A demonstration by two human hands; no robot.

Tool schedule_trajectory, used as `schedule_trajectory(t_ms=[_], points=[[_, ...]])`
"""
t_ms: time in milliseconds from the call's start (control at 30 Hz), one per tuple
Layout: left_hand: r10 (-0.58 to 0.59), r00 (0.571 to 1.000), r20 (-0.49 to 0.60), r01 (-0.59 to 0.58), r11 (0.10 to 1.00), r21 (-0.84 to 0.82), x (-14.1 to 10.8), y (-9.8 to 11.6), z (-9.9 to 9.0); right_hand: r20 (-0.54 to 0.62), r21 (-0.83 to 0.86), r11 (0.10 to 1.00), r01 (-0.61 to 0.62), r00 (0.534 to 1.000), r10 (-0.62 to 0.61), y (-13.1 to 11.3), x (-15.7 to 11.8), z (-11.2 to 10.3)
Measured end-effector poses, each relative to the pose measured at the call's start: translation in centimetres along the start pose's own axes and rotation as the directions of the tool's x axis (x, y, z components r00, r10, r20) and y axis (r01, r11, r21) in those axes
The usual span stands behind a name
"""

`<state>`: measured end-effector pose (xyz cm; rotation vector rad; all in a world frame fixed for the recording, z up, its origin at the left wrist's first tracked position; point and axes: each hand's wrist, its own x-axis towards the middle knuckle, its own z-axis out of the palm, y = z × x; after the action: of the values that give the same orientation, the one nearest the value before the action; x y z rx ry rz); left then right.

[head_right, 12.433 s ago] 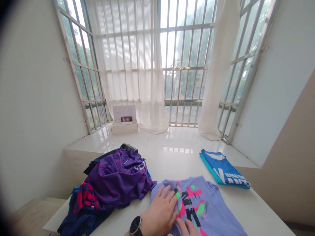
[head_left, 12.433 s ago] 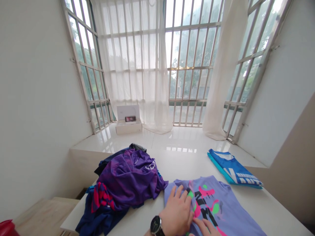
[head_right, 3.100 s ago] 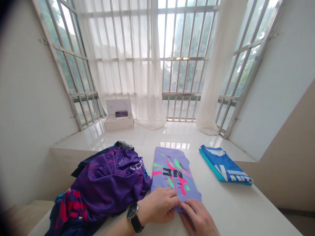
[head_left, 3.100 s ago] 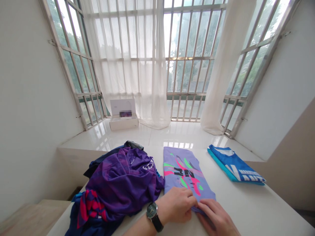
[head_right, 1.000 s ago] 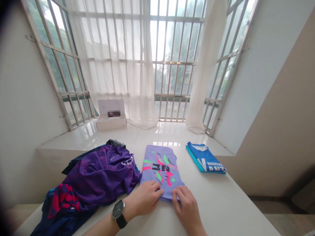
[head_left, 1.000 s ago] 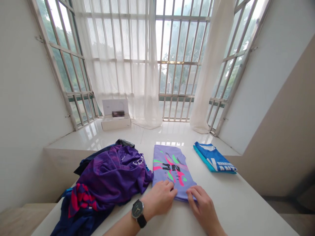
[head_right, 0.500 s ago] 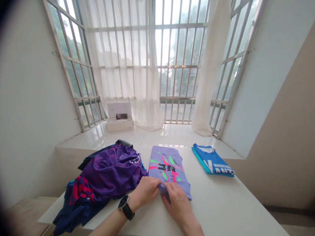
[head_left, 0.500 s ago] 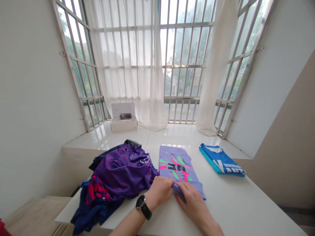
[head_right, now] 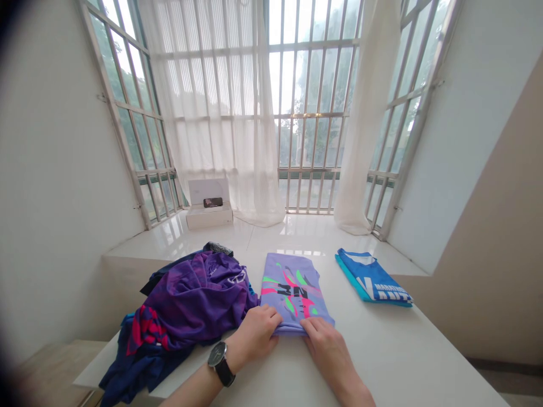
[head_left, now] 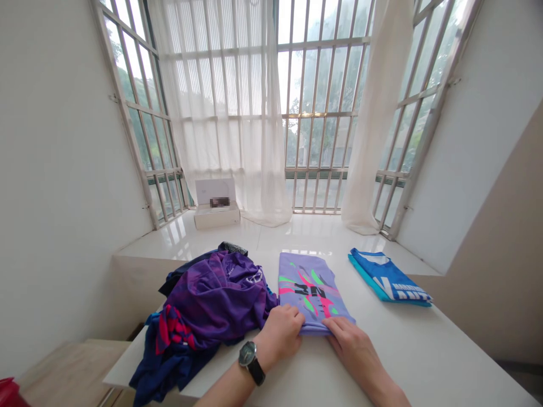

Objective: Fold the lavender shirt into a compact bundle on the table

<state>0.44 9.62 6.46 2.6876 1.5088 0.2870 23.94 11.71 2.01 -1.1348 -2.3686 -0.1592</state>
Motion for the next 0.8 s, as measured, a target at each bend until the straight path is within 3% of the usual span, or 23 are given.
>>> schedule_trajectory(t_ms=[200,367,467,633,800], points=[[0.012,1.0,-0.014,-0.012,1.0,0.012,1.4,-0.9,0.3,0.056,-0.038,0.999,-0.037,0.998,0.039,0.8,0.3,-0.4],[-0.025,1.0,-0.015,0.025,1.0,-0.006,4.4,-2.4,0.4,0.183,-0.054,0.987,-0.152,0.97,0.159,2.0,4.2,-0.1],[-0.055,0.998,-0.034,0.055,0.998,-0.017,5.5,-3.2,0.7,0.22,-0.028,0.985,-0.168,0.961,0.17,3.0,6.2,0.2],[-0.073,0.996,-0.052,0.069,0.995,-0.074,5.1,-4.0,1.1,0.199,0.137,0.982,-0.128,0.975,0.099,4.8,6.3,1.0],[-0.023,1.0,-0.019,0.02,0.99,-0.14,4.6,-4.2,1.0,0.261,0.225,0.962,-0.154,0.961,0.093,5.3,5.6,1.0]])
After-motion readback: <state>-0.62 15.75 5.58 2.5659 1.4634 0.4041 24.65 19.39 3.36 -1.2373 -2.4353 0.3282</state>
